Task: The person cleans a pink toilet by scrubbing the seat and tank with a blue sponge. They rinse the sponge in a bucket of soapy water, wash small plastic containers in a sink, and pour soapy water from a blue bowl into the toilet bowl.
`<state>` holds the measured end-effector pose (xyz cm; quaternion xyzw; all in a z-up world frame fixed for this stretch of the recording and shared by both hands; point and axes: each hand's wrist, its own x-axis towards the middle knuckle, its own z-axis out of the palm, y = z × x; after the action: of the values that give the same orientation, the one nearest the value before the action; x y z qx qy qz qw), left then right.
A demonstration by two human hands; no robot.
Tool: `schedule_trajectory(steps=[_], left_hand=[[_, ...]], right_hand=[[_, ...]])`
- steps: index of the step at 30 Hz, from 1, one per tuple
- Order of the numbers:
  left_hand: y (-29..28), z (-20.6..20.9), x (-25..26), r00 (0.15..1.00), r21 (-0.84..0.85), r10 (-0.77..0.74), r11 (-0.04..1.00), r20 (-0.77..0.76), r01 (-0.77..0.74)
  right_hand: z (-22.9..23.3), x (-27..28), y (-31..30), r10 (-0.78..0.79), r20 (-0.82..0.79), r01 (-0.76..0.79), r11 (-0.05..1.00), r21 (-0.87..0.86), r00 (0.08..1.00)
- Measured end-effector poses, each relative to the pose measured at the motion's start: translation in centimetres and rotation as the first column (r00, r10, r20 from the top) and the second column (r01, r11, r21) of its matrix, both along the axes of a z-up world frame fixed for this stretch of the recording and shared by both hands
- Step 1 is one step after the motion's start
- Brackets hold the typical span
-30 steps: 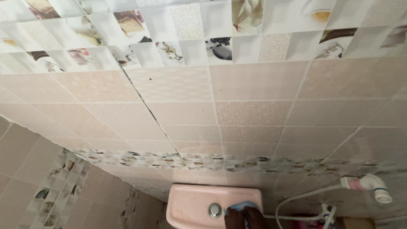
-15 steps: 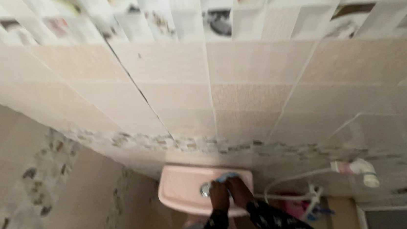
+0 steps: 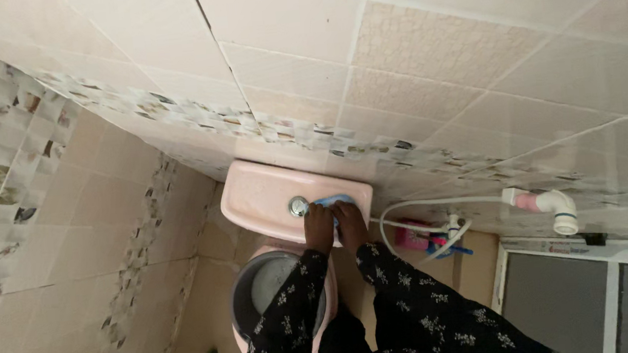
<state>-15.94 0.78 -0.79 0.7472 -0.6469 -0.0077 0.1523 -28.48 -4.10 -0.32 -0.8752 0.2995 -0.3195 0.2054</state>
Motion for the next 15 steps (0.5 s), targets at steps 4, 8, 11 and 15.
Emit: schedule_trajectory(steps=[4, 8, 11, 15], left_hand=[[-1.8, -0.5, 2.1, 0.997, -0.003, 0.027, 1.0, -0.079, -0.027], [-3.3, -0.9, 2.4, 0.994, -0.108, 0.061, 0.992, -0.09, -0.07], [-0.6, -1.5, 0.8, 0.999, -0.092, 0.033, 0.995, -0.026, -0.035], [1.0, -1.7, -0.2, 0.998, -0.018, -0.044, 0.999, -0.047, 0.043]], right_hand=[[-0.5, 1.4, -3.5, 0.115, -0.058, -0.107, 0.986, 0.125, 0.992], [0.2, 2.5, -5.5, 0.136, -0.088, -0.126, 0.986, 0.108, 0.987], [1.1, 0.4, -2.5, 0.104, -0.12, -0.09, 0.989, 0.115, 0.987], [2.2, -1.8, 0.1, 0.056, -0.099, -0.042, 0.99, 0.133, 0.994]])
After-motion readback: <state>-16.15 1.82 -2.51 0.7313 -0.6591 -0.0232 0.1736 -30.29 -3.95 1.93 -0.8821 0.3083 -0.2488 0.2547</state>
